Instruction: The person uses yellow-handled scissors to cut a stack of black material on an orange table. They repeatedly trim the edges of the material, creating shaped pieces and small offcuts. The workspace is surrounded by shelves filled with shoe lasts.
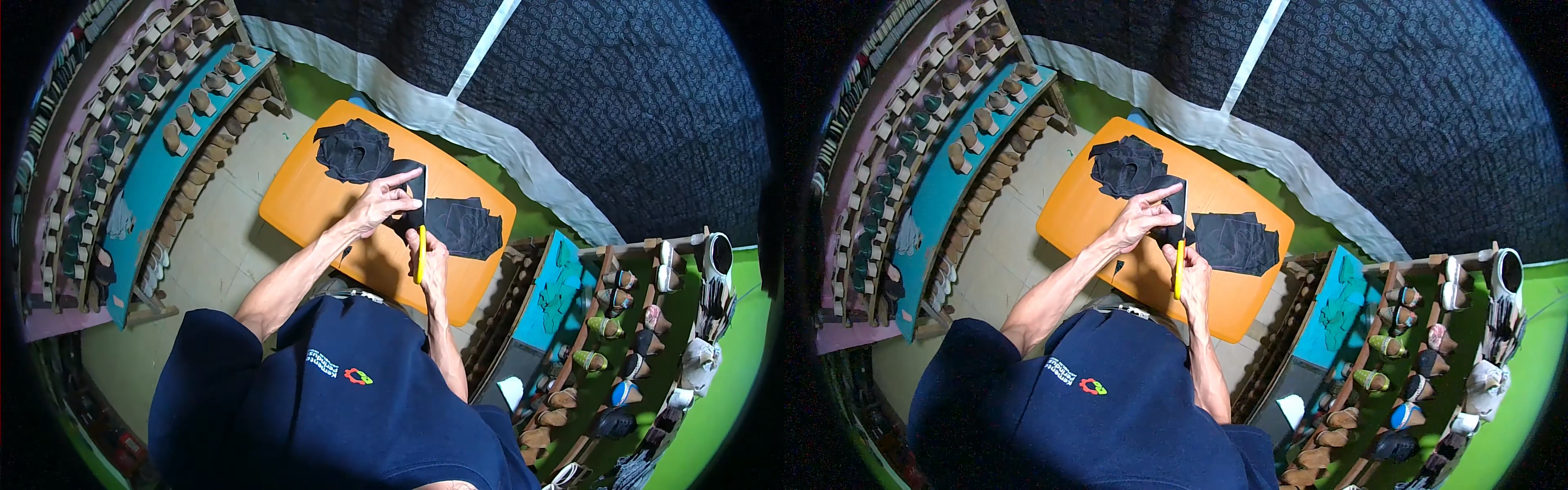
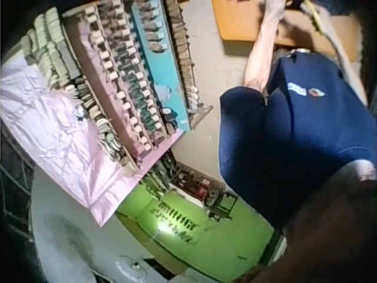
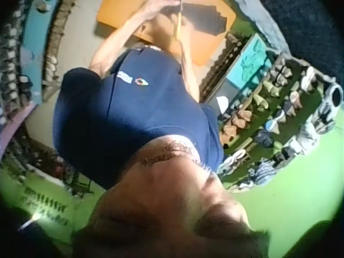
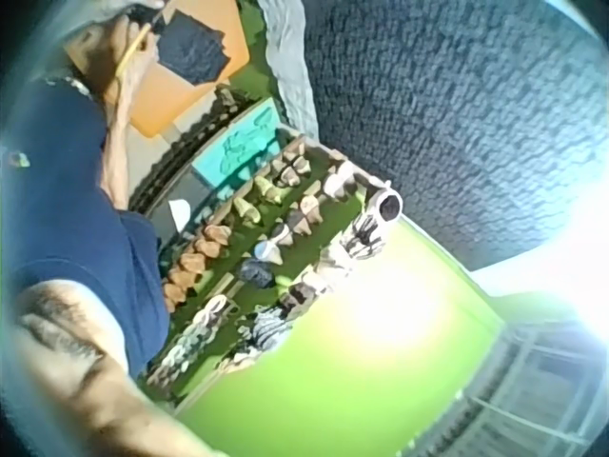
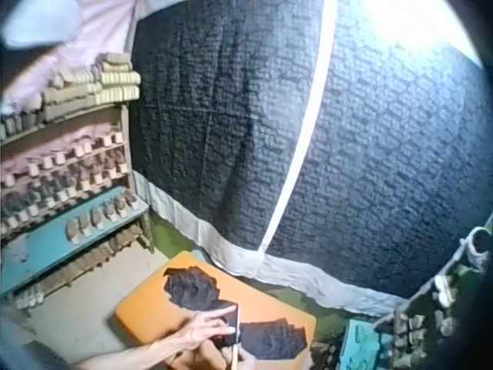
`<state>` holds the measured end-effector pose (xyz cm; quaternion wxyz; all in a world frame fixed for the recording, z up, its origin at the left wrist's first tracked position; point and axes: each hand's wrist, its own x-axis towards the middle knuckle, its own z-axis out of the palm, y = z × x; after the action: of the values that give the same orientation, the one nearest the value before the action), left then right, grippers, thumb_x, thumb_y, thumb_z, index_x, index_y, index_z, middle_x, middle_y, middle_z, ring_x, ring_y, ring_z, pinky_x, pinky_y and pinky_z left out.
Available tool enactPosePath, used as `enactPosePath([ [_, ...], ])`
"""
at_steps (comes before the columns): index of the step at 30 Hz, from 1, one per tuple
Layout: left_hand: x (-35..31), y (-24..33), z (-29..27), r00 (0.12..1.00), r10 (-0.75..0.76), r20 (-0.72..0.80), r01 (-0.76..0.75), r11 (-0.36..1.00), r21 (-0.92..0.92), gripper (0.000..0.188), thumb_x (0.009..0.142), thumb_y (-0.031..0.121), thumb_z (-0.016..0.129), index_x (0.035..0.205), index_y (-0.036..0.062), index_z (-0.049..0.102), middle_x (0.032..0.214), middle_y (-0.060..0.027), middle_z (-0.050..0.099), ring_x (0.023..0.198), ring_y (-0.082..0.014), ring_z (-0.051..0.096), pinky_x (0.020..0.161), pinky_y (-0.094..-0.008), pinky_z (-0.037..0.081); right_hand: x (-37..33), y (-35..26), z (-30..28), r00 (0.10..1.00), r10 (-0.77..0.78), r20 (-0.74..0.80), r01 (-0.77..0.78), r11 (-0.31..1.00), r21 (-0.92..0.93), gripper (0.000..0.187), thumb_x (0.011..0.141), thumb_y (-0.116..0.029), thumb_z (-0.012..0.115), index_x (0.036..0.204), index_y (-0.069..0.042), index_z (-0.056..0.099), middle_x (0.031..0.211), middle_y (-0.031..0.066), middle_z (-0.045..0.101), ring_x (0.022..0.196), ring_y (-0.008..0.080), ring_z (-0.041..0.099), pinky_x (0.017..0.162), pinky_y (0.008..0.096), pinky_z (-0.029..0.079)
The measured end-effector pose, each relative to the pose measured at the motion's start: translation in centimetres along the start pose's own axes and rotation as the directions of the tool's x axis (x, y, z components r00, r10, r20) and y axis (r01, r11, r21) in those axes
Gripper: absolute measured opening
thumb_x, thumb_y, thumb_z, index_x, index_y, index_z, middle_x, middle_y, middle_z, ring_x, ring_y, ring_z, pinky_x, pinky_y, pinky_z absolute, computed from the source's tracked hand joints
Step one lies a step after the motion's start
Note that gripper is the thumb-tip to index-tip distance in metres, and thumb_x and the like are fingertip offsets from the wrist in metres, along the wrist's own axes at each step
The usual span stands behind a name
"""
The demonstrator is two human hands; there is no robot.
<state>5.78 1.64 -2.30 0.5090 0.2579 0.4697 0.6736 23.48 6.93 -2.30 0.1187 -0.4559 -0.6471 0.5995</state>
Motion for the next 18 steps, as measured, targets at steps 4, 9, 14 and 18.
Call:
enactPosePath([
  [4, -0.1, -0.1, 0.1, 1.000, -0.015, -0.016, 0.014, 1.000, -0.012, 0.071, 0.084, 0.007, 0.077, 0.148, 0.0065, 0.047, 0.078, 0.0060, 0.064, 0.071, 0.0003, 0.053, 0.069, -0.0169, 0.039, 0.5, 0.7, 0.1, 1.000, -0.028, -0.014, 0.028, 1.000, 0.009, 0.045, 0.091, -0.046, 0.070, 0.074, -0.007, 0.058, 0.051, -0.0028, 0.046, 0.041, 0.0083, 0.045, 0.039, 0.0264, 0.040],
  [9, -0.4, -0.1, 0.0, 0.999, -0.050, 0.000, 0.050, 0.997, -0.061, 0.082, 0.082, 0.002, 0.077, 0.153, 0.0076, 0.037, 0.079, 0.0043, 0.064, 0.075, -0.0011, 0.057, 0.076, -0.0179, 0.047, 0.3, 0.5, 0.6, 0.997, -0.029, -0.068, 0.031, 0.999, 0.023, 0.043, 0.091, -0.044, 0.071, 0.073, -0.007, 0.059, 0.049, -0.0025, 0.046, 0.039, 0.0082, 0.046, 0.038, 0.0261, 0.040],
  [14, 0.1, -2.1, -0.8, 0.983, 0.104, -0.153, -0.155, 0.915, -0.372, 0.082, 0.085, -0.009, 0.067, 0.156, 0.0087, 0.030, 0.097, -0.0047, 0.070, 0.087, -0.0069, 0.062, 0.090, -0.0220, 0.052, 0.4, 1.8, 1.0, 0.987, -0.099, -0.128, 0.139, 0.928, 0.347, 0.039, 0.098, -0.042, 0.064, 0.080, -0.008, 0.056, 0.052, -0.0022, 0.046, 0.040, 0.0087, 0.045, 0.038, 0.0266, 0.042],
  [18, 0.4, -3.2, -0.9, 0.955, -0.216, -0.204, 0.031, 0.756, -0.653, 0.059, 0.086, -0.009, 0.066, 0.140, 0.0078, 0.052, 0.110, -0.0072, 0.068, 0.100, -0.0138, 0.066, 0.093, -0.0245, 0.053, 0.2, 1.2, 0.7, 0.985, -0.110, -0.134, 0.147, 0.938, 0.313, 0.035, 0.096, -0.039, 0.067, 0.084, -0.008, 0.056, 0.060, -0.0018, 0.049, 0.046, 0.0077, 0.049, 0.042, 0.0246, 0.042],
])
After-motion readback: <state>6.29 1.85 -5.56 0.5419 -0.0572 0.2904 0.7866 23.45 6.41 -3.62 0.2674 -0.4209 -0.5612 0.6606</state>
